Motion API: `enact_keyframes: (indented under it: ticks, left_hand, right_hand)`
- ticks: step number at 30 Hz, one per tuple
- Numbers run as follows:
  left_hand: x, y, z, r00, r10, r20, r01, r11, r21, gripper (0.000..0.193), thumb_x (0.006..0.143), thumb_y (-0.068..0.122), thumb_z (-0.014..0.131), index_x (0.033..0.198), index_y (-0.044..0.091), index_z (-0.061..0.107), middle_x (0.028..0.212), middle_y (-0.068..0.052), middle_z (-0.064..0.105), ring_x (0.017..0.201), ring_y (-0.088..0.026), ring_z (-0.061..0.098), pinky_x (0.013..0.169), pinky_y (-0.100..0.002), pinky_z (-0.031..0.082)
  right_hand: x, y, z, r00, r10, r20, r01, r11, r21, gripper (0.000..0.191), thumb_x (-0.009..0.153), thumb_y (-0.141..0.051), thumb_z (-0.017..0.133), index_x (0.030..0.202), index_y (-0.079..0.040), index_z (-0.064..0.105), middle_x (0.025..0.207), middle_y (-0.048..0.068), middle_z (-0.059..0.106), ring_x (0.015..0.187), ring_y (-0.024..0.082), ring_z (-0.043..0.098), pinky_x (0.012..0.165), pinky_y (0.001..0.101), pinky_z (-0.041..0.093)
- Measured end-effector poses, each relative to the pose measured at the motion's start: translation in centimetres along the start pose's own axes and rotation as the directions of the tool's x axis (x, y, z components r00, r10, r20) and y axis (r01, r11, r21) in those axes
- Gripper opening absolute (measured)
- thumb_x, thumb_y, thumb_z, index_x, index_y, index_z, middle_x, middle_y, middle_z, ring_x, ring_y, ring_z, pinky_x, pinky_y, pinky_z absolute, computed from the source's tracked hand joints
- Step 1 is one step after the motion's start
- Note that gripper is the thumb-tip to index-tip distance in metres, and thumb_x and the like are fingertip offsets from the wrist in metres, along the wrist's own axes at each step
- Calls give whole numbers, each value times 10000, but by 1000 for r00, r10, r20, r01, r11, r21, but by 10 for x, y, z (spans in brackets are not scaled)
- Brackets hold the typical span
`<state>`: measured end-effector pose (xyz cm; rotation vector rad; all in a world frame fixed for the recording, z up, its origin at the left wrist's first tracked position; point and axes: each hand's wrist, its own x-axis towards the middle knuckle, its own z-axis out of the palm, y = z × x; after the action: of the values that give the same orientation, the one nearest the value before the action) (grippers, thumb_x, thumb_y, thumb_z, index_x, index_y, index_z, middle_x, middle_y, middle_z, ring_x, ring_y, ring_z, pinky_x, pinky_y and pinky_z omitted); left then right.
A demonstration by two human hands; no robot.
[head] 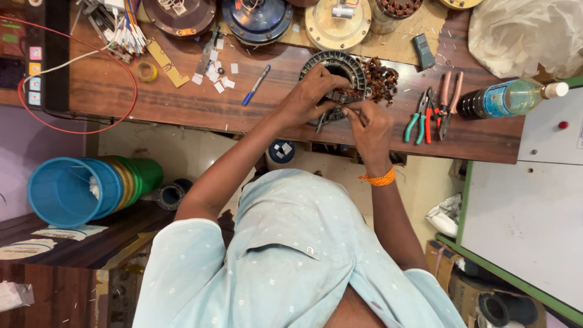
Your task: The person works at a cluttered workbench on an electric motor armature, pressing and seating copper wire coil ends into the armature slots by hand and turning the armature to work around it. At one point they pick up a marker and mark the armature before resuming pressing the windings into place.
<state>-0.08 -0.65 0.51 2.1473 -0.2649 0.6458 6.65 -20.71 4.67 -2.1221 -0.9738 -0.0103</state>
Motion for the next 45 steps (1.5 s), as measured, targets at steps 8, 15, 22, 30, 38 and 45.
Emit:
enact_keyframes:
  ticks: [8, 15, 22, 30, 38, 45]
  left_hand:
    - [8, -5, -6, 999, 39, 2, -39, 999, -12, 409, 834, 90, 831, 1188, 117, 628, 1160, -40, 676, 1001, -287, 563, 930, -420, 475]
    - [-1, -14, -9, 969, 231, 91, -248, 926, 283, 424, 857, 117, 747, 1248, 268, 679, 1342, -26, 611, 1134, -273, 572, 1023, -422, 473]
    - [-11, -13, -12, 879, 476, 22, -420, 752, 508, 380, 896, 283, 747, 1273, 299, 698, 1401, -3, 547, 1224, -229, 521, 1039, -439, 453]
    - [-34, 11, 2, 942, 332, -35, -271, 822, 501, 345, 805, 317, 805, 1057, 89, 748, 865, -3, 639, 775, -208, 581, 722, -415, 462]
    - [-41, 29, 39, 876, -254, -409, 264, 964, -33, 132, 921, 89, 782, 853, 45, 678, 702, -52, 686, 581, -146, 654, 535, -312, 472]
    - [-40, 41, 58, 733, -465, -496, 357, 884, -302, 138, 921, 80, 733, 865, 12, 628, 687, -53, 639, 616, -110, 613, 577, -292, 482]
  right_hand:
    - [0, -10, 14, 992, -99, -82, 105, 992, 72, 78, 923, -48, 782, 969, 1, 742, 852, 155, 709, 680, 262, 646, 627, 371, 491]
    - [-5, 0, 44, 982, 78, -172, -46, 982, 183, 133, 901, -48, 806, 894, 33, 700, 707, 136, 619, 565, 192, 511, 553, 357, 418]
    - [-16, 2, 45, 973, 153, -172, -96, 949, 302, 126, 894, -63, 795, 948, 30, 728, 736, 106, 661, 618, 150, 524, 569, 329, 431]
    - [-31, 17, -7, 1000, 8, 9, -9, 981, 196, 114, 929, -84, 792, 1003, -1, 768, 908, 138, 749, 763, 186, 674, 688, 315, 509]
    - [19, -11, -25, 987, -81, 137, 63, 989, 132, 55, 941, -28, 771, 974, 3, 741, 882, 128, 690, 715, 202, 627, 631, 339, 460]
    - [65, -11, -8, 976, 22, 218, -49, 992, 119, 101, 937, -69, 816, 963, 2, 749, 691, 89, 557, 596, 124, 453, 537, 318, 344]
